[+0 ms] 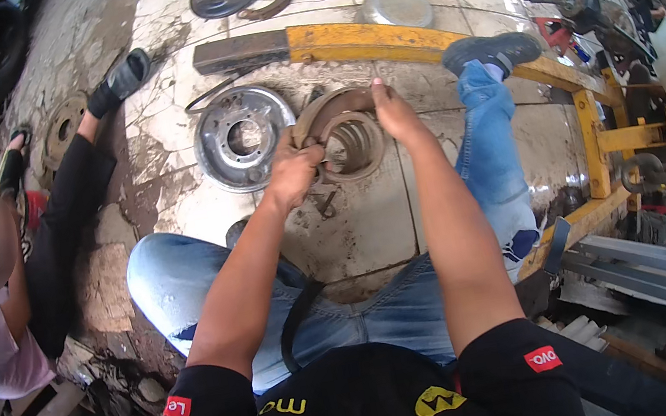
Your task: The person sits on the floor and assembles brake components by hand. They place a brake shoe into a drum, then fit a return spring onto the shoe, manipulating the parts to secure them together.
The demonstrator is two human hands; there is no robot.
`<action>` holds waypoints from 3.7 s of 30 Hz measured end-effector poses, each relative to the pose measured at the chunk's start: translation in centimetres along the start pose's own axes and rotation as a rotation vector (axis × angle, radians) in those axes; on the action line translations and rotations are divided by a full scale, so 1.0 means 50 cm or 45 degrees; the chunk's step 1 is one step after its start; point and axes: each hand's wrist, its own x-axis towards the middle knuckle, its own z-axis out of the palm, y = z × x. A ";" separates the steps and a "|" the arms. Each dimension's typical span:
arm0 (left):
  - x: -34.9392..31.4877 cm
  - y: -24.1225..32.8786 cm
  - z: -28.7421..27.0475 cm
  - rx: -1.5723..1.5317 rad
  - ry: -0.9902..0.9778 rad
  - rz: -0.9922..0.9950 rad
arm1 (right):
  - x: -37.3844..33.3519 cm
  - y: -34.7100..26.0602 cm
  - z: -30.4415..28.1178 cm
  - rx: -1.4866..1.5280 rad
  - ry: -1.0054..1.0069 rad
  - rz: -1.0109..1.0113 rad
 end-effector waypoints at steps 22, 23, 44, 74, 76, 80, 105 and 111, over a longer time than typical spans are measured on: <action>0.013 -0.008 -0.011 0.019 -0.021 0.000 | -0.134 -0.152 0.055 -0.641 -0.240 -0.835; 0.010 -0.011 -0.012 -0.055 -0.023 0.014 | -0.131 -0.152 0.051 -0.609 -0.290 -0.890; 0.019 -0.014 -0.009 0.143 -0.005 0.014 | -0.042 -0.100 0.060 -0.286 0.133 -0.556; 0.020 -0.014 -0.013 0.075 -0.039 -0.050 | -0.028 0.031 -0.053 0.066 0.151 -0.140; 0.023 -0.019 -0.010 0.070 -0.043 -0.052 | -0.018 0.041 -0.063 0.252 0.112 -0.014; 0.043 -0.049 -0.008 0.081 0.000 0.020 | 0.019 0.054 -0.087 0.215 0.016 -0.003; 0.012 0.006 -0.005 0.227 0.044 0.002 | -0.033 -0.090 0.001 -0.380 -0.045 -0.482; 0.004 0.011 -0.003 0.231 0.050 0.002 | -0.051 -0.099 0.016 -0.332 -0.061 -0.860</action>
